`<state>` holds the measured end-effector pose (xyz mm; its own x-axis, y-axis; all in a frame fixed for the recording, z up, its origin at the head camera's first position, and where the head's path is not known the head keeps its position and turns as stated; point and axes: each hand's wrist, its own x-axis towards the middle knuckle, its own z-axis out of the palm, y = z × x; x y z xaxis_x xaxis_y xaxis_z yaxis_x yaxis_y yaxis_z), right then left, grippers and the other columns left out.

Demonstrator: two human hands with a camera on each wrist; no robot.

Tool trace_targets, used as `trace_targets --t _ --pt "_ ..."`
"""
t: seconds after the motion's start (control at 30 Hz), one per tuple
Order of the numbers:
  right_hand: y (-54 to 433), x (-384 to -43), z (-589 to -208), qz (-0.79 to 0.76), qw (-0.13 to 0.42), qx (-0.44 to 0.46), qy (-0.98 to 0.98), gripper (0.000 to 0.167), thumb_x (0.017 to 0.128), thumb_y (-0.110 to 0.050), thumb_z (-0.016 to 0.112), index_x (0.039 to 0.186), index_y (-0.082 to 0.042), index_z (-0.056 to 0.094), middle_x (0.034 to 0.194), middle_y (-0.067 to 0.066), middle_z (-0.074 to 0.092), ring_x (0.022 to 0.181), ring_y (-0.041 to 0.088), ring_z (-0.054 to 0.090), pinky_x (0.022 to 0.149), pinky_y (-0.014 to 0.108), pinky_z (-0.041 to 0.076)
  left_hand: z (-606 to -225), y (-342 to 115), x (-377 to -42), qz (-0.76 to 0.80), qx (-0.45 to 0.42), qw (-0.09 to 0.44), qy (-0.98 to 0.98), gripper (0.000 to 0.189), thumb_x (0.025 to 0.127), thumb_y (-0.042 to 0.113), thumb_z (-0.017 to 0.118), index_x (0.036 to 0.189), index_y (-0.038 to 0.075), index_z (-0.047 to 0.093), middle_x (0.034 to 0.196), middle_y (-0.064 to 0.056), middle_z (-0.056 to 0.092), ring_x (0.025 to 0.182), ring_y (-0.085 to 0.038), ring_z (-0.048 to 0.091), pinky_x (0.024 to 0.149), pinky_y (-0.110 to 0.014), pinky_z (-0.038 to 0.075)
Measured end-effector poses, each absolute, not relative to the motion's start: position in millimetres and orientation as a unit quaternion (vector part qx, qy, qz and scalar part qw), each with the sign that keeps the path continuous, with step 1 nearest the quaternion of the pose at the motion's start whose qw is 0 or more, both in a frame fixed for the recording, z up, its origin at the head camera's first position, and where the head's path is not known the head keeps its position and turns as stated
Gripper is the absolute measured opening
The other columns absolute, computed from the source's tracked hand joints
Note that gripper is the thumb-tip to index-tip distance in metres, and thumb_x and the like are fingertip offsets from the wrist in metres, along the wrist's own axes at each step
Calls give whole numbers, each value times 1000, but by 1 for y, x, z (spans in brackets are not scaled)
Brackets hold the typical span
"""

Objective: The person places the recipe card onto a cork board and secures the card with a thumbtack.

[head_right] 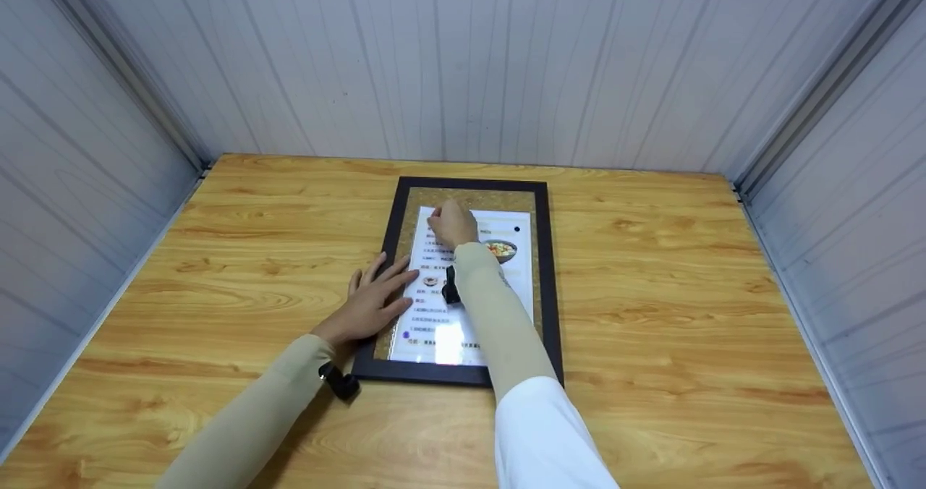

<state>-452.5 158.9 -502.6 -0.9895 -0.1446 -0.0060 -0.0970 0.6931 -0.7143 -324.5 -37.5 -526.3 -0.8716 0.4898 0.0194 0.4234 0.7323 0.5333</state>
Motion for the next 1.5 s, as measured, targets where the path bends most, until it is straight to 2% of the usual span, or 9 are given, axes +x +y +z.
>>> trace_targets --t 0.1,0.4,0.63,0.83,1.33,1.5 --pt "160 -453 -504 -396 29 -67 915 19 100 -17 60 90 -6 72 81 6 64 71 20 55 68 35 44 -525 -38 -324 270 243 62 930 53 103 42 48 152 24 43 163 3 21 151 -29 -3 110 -68 -4" --pt "162 -452 -499 -394 46 -65 916 14 96 -17 68 90 -5 73 85 7 66 74 20 56 70 34 45 -523 -38 -325 268 243 64 930 53 103 42 47 153 25 42 164 4 20 151 -29 -3 110 -67 -5" --pt "163 -451 -501 -369 31 -65 927 18 97 -20 65 87 -6 70 80 6 64 69 20 54 66 34 43 -524 -38 -325 268 252 59 928 53 103 41 47 153 23 42 163 0 22 150 -31 -2 109 -69 -3" --pt "162 -450 -500 -358 20 -90 929 18 100 -12 56 95 -3 71 89 10 66 76 22 57 74 38 47 -524 -38 -325 266 252 55 929 52 103 41 47 153 23 42 163 1 22 150 -31 -2 109 -69 -4" --pt "157 -447 -491 -343 37 -65 936 14 97 -5 60 93 1 72 90 14 68 79 25 59 77 39 49 -525 -37 -325 268 250 64 928 53 103 43 46 153 25 41 163 2 21 151 -29 -3 109 -68 -5" --pt "155 -446 -491 -340 25 -59 938 15 96 -6 61 92 1 73 91 14 69 82 25 60 80 40 50 -525 -37 -323 272 248 64 928 53 103 43 46 153 25 41 164 3 20 151 -29 -3 109 -68 -4"
